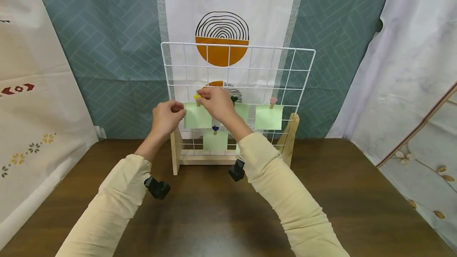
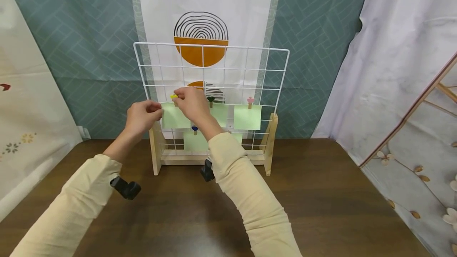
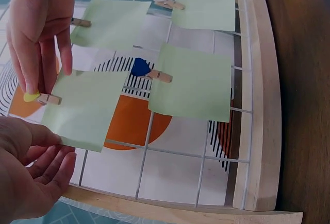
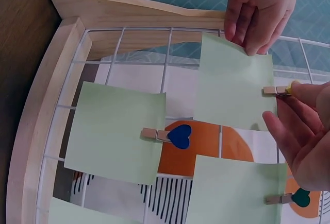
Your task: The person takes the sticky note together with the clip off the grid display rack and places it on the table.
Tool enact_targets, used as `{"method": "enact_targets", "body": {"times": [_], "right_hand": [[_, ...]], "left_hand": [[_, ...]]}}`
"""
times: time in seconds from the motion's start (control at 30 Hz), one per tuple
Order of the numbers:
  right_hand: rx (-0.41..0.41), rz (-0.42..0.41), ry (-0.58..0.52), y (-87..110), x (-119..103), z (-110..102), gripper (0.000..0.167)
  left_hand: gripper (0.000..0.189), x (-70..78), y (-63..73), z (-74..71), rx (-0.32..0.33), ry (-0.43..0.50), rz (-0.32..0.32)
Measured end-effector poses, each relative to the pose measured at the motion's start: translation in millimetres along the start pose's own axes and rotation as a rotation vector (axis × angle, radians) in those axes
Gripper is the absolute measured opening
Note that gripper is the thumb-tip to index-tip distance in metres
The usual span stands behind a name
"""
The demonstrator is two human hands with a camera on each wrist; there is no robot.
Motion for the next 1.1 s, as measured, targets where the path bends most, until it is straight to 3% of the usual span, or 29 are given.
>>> {"method": "enact_targets", "body": {"times": [0.27, 0.63, 0.8, 1.1], "right_hand": [[0.005, -0.040, 0.078, -3.5, -2, 0, 0.026], [-0.011, 0.036, 0.029, -7.8, -4, 1, 0.023], [0.022, 0.036, 0.051, -7.2, -1, 3, 0.019], [0.128, 0.029, -0.010, -2.8, 3, 11, 0.015]], "left_hand": [[0.022, -0.9, -0.2, 0.3, -0.011, 0.014, 0.014], [0.019, -0.3, -0.1, 0.6, -0.006, 0.005, 0.028], [0.019, 0.5, -0.4, 1.1, -0.019, 0.007, 0.030], [0.019, -1.8, -1.4, -1.0, -0.022, -0.008, 0.032]]}}
Point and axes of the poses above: each hand's wrist, its own y-axis away from the middle knuckle, its own z-axis out of the palm, x = y × z, the point moved 1 cm from there along -y, towards the middle knuckle, and after that the axes turned 9 degrees about x, right-handed, at the moved point
